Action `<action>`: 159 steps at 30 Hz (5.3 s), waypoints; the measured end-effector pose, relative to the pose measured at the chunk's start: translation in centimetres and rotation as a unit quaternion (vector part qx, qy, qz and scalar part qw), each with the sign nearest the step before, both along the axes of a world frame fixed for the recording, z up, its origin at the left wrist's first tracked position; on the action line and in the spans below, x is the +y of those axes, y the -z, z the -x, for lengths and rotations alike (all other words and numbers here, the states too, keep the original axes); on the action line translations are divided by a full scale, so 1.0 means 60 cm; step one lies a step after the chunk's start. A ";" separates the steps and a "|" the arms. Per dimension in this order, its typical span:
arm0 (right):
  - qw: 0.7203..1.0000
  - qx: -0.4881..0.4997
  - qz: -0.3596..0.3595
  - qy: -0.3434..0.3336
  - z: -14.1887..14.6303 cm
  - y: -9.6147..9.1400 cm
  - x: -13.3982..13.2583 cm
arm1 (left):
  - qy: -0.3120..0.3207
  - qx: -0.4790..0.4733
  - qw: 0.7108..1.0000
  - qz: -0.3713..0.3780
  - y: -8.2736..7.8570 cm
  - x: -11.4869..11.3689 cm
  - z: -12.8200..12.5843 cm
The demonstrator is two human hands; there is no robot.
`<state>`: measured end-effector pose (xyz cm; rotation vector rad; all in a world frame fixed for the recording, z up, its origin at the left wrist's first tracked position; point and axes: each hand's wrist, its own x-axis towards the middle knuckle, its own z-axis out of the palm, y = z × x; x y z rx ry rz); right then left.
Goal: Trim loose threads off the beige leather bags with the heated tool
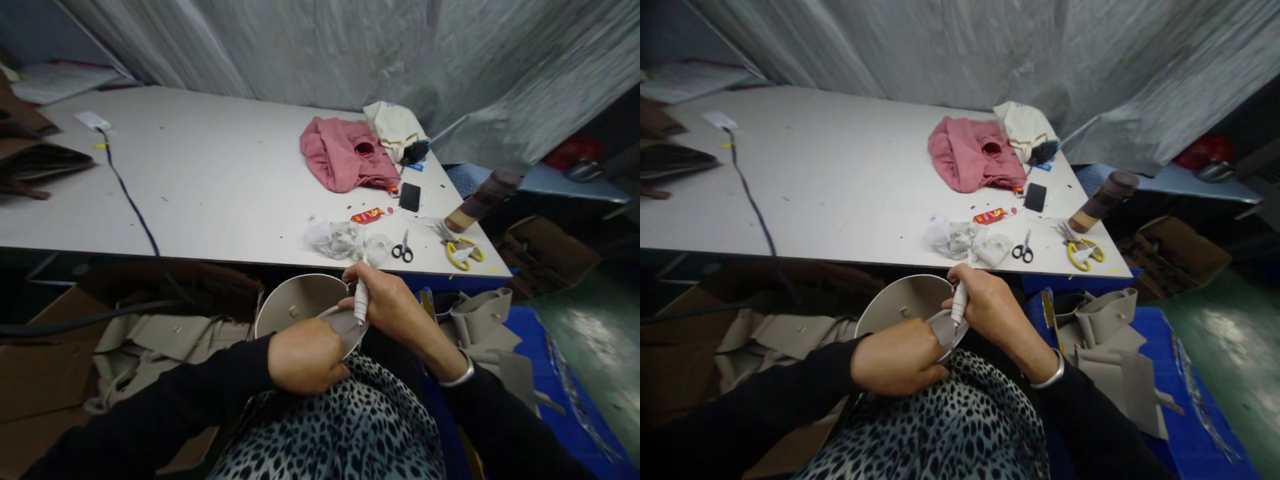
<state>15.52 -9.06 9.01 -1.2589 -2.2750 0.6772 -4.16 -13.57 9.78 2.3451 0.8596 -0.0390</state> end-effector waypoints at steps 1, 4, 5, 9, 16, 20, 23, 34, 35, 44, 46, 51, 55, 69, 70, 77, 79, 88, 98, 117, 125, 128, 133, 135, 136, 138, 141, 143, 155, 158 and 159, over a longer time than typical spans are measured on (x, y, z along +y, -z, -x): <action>1.000 -0.020 -0.007 0.000 0.001 0.002 0.003 | -0.001 -0.007 1.000 -0.003 0.002 0.001 -0.001; 0.999 -0.036 -0.023 0.007 0.001 0.013 0.007 | -0.004 0.017 1.000 0.005 0.006 0.001 -0.001; 0.999 -0.031 -0.019 0.006 0.001 0.018 0.008 | -0.005 0.033 0.999 0.011 0.007 0.001 0.000; 0.999 -0.041 0.007 -0.023 -0.003 0.028 0.009 | -0.020 0.042 0.999 0.018 0.012 0.001 0.006; 0.995 -0.078 0.015 -0.057 -0.010 0.038 0.013 | -0.022 0.042 0.999 0.010 0.023 0.001 0.010; 0.996 -0.045 0.036 -0.066 -0.015 0.051 0.018 | -0.023 0.051 0.998 0.008 0.029 0.001 0.006; 0.994 0.037 0.083 -0.065 -0.022 0.059 0.021 | -0.010 0.076 0.997 0.027 0.022 0.004 0.010; 0.870 0.434 0.214 0.091 0.012 0.072 -0.018 | -0.185 -0.260 0.945 0.077 -0.082 0.094 0.122; 0.864 0.445 0.212 0.097 0.019 0.073 -0.021 | -0.190 -0.269 0.942 0.064 -0.083 0.108 0.119; 0.867 0.442 0.192 0.127 0.038 0.073 -0.033 | -0.068 -0.151 0.975 0.147 -0.068 0.191 0.070; 0.873 0.435 0.162 0.152 0.040 0.074 -0.030 | -0.008 -0.105 0.975 0.194 -0.053 0.203 0.066; 0.868 0.432 0.128 0.209 0.042 0.091 -0.016 | -0.031 -0.138 0.970 0.197 -0.005 0.196 0.043; 0.868 0.420 0.125 0.233 0.039 0.103 -0.004 | -0.158 -0.189 0.943 0.222 0.032 0.176 0.018; 0.915 0.302 0.000 0.267 -0.090 0.117 0.049 | -0.339 -0.229 0.877 0.253 0.089 0.208 -0.027; 0.918 0.276 -0.013 0.283 -0.099 0.117 0.059 | -0.341 -0.230 0.876 0.252 0.097 0.210 -0.033; 0.887 0.286 0.002 0.363 -0.114 0.142 0.104 | -0.355 -0.207 0.885 0.219 0.126 0.220 -0.064; 0.887 0.286 -0.011 0.363 -0.114 0.152 0.111 | -0.364 -0.207 0.882 0.218 0.128 0.221 -0.070; 0.904 0.279 -0.022 0.324 -0.117 0.173 0.124 | -0.364 -0.183 0.882 0.236 0.142 0.239 -0.081; 0.899 0.301 -0.033 0.317 -0.116 0.177 0.122 | -0.357 -0.159 0.879 0.271 0.142 0.253 -0.089; 0.877 0.380 0.102 0.275 -0.097 0.170 0.100 | -0.317 -0.160 0.893 0.277 0.136 0.258 -0.094; 0.927 0.294 0.082 0.218 -0.104 0.158 0.108 | -0.317 -0.174 0.884 0.296 0.140 0.254 -0.094; 0.953 0.235 0.064 0.179 -0.107 0.142 0.117 | -0.308 -0.180 0.880 0.313 0.141 0.250 -0.096; 0.963 0.208 0.078 0.151 -0.106 0.140 0.121 | -0.295 -0.183 0.874 0.339 0.145 0.240 -0.100; 0.950 0.237 0.115 0.167 -0.104 0.148 0.116 | -0.294 -0.187 0.870 0.350 0.145 0.239 -0.100; 0.938 0.261 0.126 0.192 -0.103 0.153 0.114 | -0.297 -0.190 0.865 0.357 0.145 0.238 -0.099; 0.903 0.313 0.116 0.269 -0.100 0.160 0.111 | -0.309 -0.200 0.853 0.369 0.145 0.239 -0.096; 0.858 0.362 0.046 0.361 -0.100 0.165 0.113 | -0.351 -0.226 0.836 0.357 0.144 0.241 -0.089; 0.854 0.361 0.008 0.375 -0.101 0.165 0.118 | -0.378 -0.237 0.827 0.341 0.146 0.241 -0.085; 0.927 0.237 -0.065 0.283 -0.110 0.173 0.130 | -0.403 -0.267 0.797 0.363 0.146 0.239 -0.077; 0.939 0.225 -0.078 0.249 -0.111 0.172 0.127 | -0.406 -0.286 0.774 0.393 0.146 0.238 -0.077; 0.937 0.230 -0.085 0.247 -0.112 0.171 0.125 | -0.408 -0.291 0.766 0.404 0.147 0.237 -0.077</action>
